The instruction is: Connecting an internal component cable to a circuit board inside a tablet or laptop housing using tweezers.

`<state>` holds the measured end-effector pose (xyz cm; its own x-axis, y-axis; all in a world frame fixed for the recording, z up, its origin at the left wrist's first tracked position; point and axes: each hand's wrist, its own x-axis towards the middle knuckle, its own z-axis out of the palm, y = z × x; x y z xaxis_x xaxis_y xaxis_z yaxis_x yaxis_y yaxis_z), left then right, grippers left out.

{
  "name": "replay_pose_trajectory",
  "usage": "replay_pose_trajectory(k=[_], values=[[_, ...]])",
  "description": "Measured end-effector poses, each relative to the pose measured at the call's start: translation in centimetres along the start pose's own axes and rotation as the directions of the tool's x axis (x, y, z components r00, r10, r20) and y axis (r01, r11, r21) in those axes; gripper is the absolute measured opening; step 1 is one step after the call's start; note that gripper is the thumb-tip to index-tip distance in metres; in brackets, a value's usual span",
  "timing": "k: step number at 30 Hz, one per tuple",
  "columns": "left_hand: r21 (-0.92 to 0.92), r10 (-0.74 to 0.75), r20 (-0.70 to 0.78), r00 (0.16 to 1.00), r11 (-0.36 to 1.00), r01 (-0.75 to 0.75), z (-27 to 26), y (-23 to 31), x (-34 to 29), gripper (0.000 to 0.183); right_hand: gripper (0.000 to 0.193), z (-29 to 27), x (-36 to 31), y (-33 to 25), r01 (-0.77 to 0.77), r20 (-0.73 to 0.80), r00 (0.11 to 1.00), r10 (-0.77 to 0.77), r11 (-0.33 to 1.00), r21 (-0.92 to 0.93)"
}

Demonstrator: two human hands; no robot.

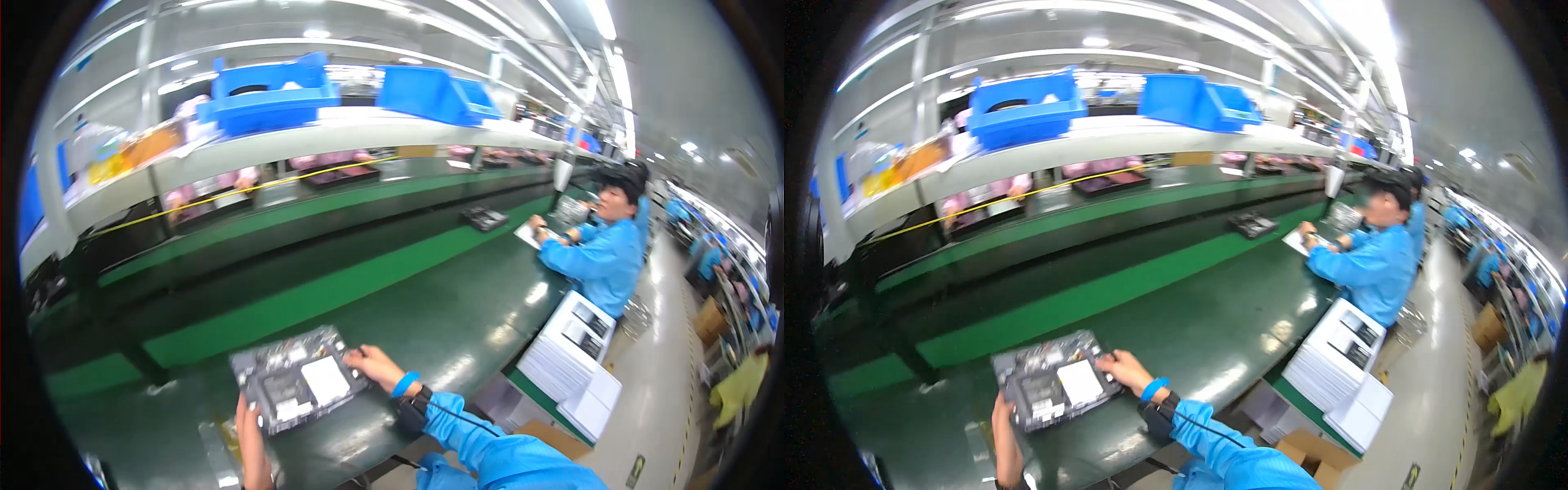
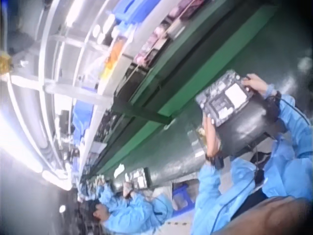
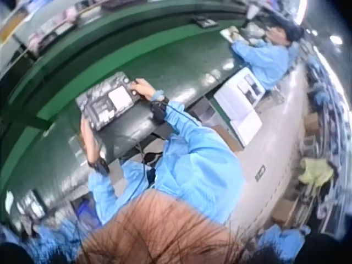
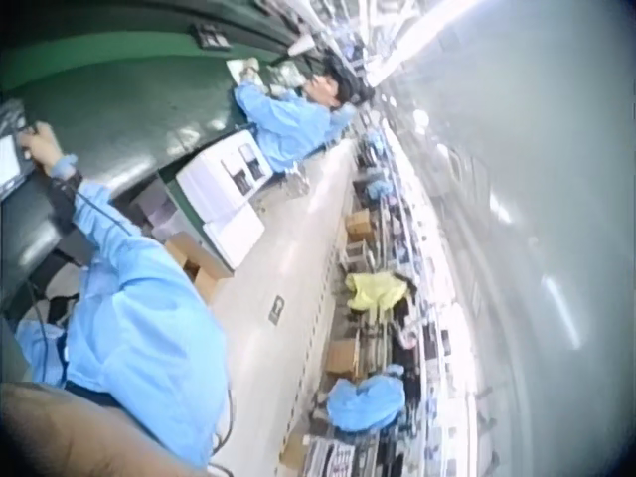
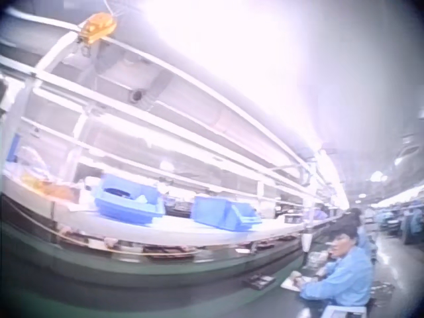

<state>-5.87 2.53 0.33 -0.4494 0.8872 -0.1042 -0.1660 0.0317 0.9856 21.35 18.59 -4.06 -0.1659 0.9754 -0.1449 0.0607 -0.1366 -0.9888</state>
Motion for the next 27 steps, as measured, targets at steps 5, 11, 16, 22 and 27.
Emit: replay_pose_trajectory(k=[5,11,16,22,27], values=[[0.168,0.076,0.012,0.997,0.983,-0.077,0.6,1.8,15.3,0.069,0.039,2.9,10.4,-4.8,0.022,0.147,0.988,-0.037,0.994,0.106],[0.032,0.027,0.000,1.000,0.999,-0.027,-0.7,0.3,27.5,0.043,0.060,7.2,18.4,-8.1,0.008,0.184,0.983,-0.024,0.996,0.086],[-0.049,-0.120,0.139,0.983,0.991,0.128,0.4,-1.8,30.0,0.035,0.059,5.4,26.0,-2.3,-0.071,0.292,0.956,0.026,0.987,0.146],[0.240,0.343,-0.283,0.896,0.930,-0.280,4.6,-2.3,23.6,0.050,0.041,-1.2,22.9,-1.6,-0.010,0.223,0.971,-0.083,0.922,0.386],[0.214,0.375,0.652,0.659,0.744,-0.634,17.9,3.9,0.3,0.032,0.031,-5.9,19.3,-1.8,-0.121,0.255,0.963,-0.084,0.714,0.690]])
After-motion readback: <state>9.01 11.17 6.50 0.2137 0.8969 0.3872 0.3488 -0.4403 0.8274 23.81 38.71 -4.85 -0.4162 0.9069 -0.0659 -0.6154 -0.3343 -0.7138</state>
